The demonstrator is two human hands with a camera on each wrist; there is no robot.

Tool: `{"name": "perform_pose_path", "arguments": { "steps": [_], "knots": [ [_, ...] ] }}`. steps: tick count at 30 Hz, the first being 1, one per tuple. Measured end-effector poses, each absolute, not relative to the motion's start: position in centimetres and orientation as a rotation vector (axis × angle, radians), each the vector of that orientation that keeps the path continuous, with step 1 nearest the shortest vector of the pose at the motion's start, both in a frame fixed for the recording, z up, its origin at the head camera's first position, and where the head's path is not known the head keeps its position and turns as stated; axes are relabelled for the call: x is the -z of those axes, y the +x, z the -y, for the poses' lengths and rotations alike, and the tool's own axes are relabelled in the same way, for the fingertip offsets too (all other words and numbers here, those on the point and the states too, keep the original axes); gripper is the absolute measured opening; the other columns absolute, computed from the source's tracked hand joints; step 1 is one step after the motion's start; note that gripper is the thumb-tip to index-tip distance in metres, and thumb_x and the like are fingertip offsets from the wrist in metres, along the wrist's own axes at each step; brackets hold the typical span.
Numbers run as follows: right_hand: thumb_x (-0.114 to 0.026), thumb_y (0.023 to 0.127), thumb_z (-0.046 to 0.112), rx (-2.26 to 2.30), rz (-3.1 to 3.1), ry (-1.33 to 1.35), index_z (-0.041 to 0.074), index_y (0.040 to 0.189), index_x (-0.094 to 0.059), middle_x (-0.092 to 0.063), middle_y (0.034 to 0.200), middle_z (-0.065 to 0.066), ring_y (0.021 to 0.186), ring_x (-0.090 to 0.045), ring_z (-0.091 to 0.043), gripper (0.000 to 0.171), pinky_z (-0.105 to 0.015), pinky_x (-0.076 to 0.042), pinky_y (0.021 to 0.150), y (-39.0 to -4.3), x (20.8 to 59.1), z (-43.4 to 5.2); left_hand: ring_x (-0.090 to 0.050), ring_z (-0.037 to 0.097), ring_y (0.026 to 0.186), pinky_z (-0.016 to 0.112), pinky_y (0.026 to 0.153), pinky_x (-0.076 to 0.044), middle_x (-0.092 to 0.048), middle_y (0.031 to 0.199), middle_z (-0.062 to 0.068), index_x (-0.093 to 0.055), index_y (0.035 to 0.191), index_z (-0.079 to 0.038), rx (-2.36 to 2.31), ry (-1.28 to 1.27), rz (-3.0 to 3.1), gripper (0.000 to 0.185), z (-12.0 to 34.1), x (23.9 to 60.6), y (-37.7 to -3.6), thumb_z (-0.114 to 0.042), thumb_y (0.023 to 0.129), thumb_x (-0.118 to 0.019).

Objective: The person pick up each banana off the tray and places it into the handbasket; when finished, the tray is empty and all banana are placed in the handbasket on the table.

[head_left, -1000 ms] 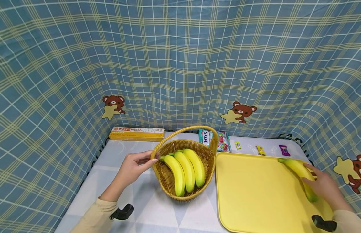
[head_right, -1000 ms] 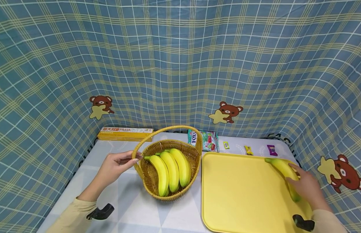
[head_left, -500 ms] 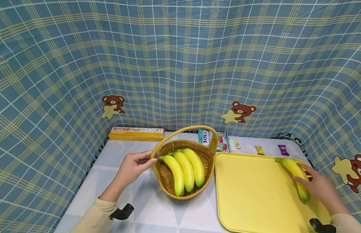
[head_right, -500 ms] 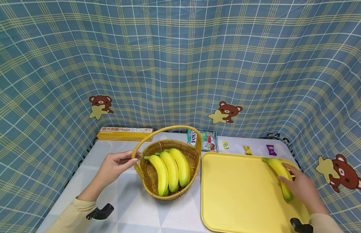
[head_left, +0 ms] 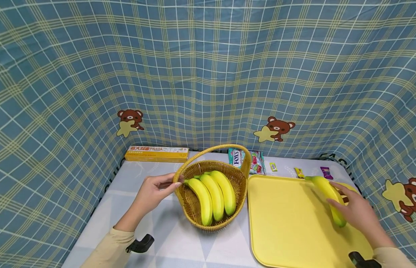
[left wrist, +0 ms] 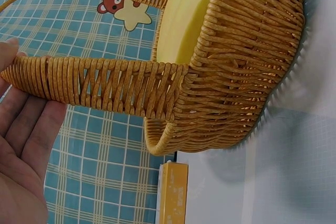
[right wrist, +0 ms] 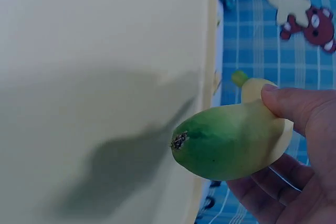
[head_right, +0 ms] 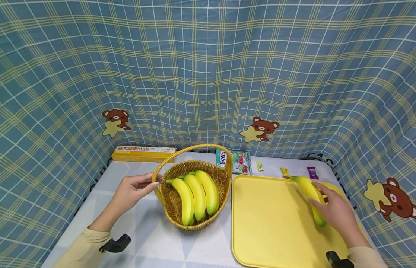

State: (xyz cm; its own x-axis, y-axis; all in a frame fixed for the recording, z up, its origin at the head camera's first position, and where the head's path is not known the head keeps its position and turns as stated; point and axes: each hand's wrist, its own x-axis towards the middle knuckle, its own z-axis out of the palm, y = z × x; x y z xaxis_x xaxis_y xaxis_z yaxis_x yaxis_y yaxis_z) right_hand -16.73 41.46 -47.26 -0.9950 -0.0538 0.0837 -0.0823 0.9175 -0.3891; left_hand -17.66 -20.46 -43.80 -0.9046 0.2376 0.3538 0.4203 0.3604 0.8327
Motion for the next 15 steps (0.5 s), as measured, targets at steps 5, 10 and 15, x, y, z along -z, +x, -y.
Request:
{"name": "perform_pose_path", "arguments": {
  "steps": [5, 10, 15],
  "knots": [
    [-0.072, 0.097, 0.037, -0.582, 2.924, 0.183, 0.003, 0.149, -0.048, -0.062, 0.119, -0.028, 0.091, -0.064, -0.041, 0.067, -0.035, -0.050, 0.056, -16.5, 46.5, -39.3, -0.073, 0.014, 0.100, 0.026, 0.082, -0.061, -0.076, 0.110, 0.002, -0.076, 0.122, -0.010, 1.574, -0.594, 2.446, 0.027, 20.5, 43.9, -17.7, -0.019, 0.096, -0.074],
    [-0.075, 0.095, 0.032, -0.601, 2.878, 0.230, 0.004, 0.147, -0.052, -0.063, 0.121, -0.026, 0.092, -0.065, -0.040, 0.064, -0.028, -0.049, 0.053, -16.1, 45.5, -37.1, -0.073, 0.014, 0.101, 0.025, 0.083, -0.061, -0.076, 0.110, 0.002, -0.075, 0.123, -0.009, 1.570, -0.587, 2.454, 0.029, 20.5, 43.7, -17.5, -0.020, 0.097, -0.073],
    [-0.076, 0.094, 0.031, -0.636, 2.859, 0.287, 0.007, 0.147, -0.053, -0.064, 0.122, -0.023, 0.091, -0.065, -0.037, 0.062, -0.024, -0.048, 0.048, -15.4, 44.3, -34.9, -0.073, 0.014, 0.101, 0.026, 0.084, -0.061, -0.076, 0.111, 0.002, -0.075, 0.123, -0.010, 1.583, -0.595, 2.451, 0.027, 20.5, 43.6, -17.4, -0.020, 0.097, -0.073]
  ]
}}
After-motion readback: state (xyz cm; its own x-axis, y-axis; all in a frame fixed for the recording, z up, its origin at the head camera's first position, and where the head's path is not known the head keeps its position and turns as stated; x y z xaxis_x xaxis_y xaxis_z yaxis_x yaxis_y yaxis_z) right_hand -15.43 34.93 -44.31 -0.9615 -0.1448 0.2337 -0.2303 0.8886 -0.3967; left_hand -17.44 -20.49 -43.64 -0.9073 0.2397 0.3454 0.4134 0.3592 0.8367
